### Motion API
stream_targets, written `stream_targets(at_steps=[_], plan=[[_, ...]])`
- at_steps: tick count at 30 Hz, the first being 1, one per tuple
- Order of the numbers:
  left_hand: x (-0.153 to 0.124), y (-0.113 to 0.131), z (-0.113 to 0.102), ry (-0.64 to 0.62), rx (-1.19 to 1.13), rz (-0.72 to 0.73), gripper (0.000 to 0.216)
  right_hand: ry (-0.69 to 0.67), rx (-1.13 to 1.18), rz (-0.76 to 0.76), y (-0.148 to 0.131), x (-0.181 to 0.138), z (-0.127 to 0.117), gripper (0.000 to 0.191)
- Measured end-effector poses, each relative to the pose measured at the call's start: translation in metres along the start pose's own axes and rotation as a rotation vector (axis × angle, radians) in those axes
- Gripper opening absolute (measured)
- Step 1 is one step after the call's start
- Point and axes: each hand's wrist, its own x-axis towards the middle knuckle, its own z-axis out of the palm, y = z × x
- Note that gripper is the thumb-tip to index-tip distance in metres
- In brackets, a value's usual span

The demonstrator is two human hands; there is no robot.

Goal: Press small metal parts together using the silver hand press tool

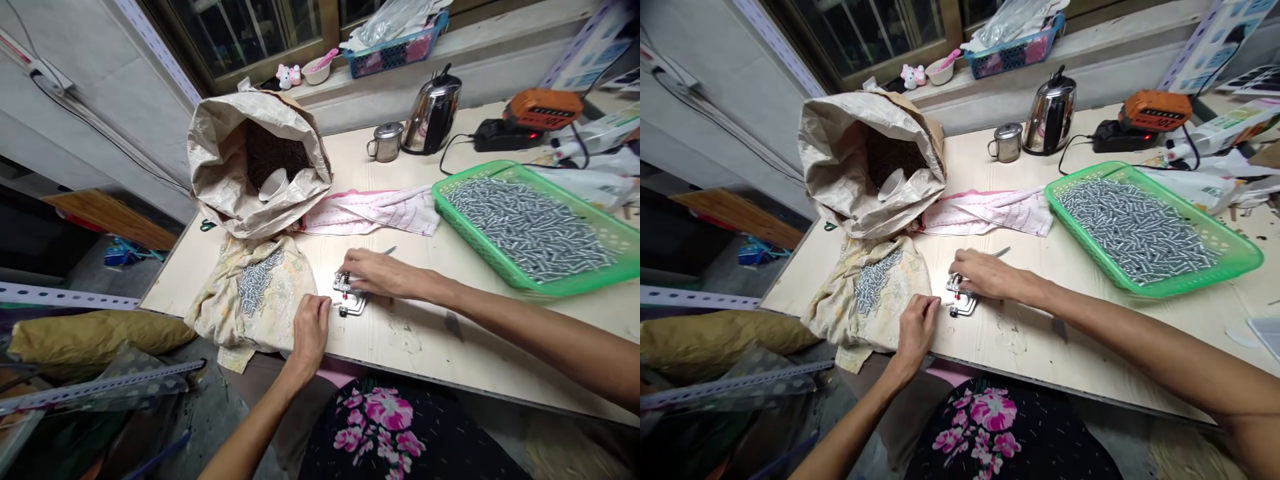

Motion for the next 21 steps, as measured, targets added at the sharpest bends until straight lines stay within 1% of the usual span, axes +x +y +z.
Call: stream_targets(at_steps=[1,3,5,7,10,14,16,18,20,21], plan=[[0.005,-0.001,-0.003,-0.041,0.038,-0.002,0.021,0.044,-0.042,0.046,0.005,-0.012,-0.001,0.02],[0.014,-0.001,-0.007,-0.148,0.119,-0.01,0.021,0.063,-0.11,0.135,0.012,-0.037,0.003,0.019],[0.022,0.004,-0.01,-0.245,0.202,-0.018,0.017,0.06,-0.135,0.196,0.015,-0.06,0.017,0.018],[0.029,0.011,-0.01,-0.313,0.302,0.004,0.011,0.1,-0.146,0.227,0.015,-0.076,0.035,0.018],[0.038,0.018,-0.007,-0.386,0.467,0.083,0.013,0.187,-0.148,0.25,0.015,-0.082,0.056,0.012],[0.039,0.013,-0.008,-0.452,0.62,0.259,0.019,0.249,-0.194,0.304,0.014,-0.074,0.066,0.016],[0.038,0.008,-0.012,-0.469,0.67,0.322,0.02,0.279,-0.215,0.343,0.012,-0.071,0.067,0.014],[0.043,0.01,-0.016,-0.438,0.681,0.332,0.02,0.29,-0.221,0.374,0.01,-0.07,0.068,0.013],[0.056,0.026,-0.016,-0.338,0.589,0.408,0.02,0.292,-0.234,0.383,0.009,-0.07,0.069,0.011],[0.065,0.041,-0.016,-0.283,0.508,0.488,0.02,0.3,-0.239,0.394,0.01,-0.069,0.07,0.009]])
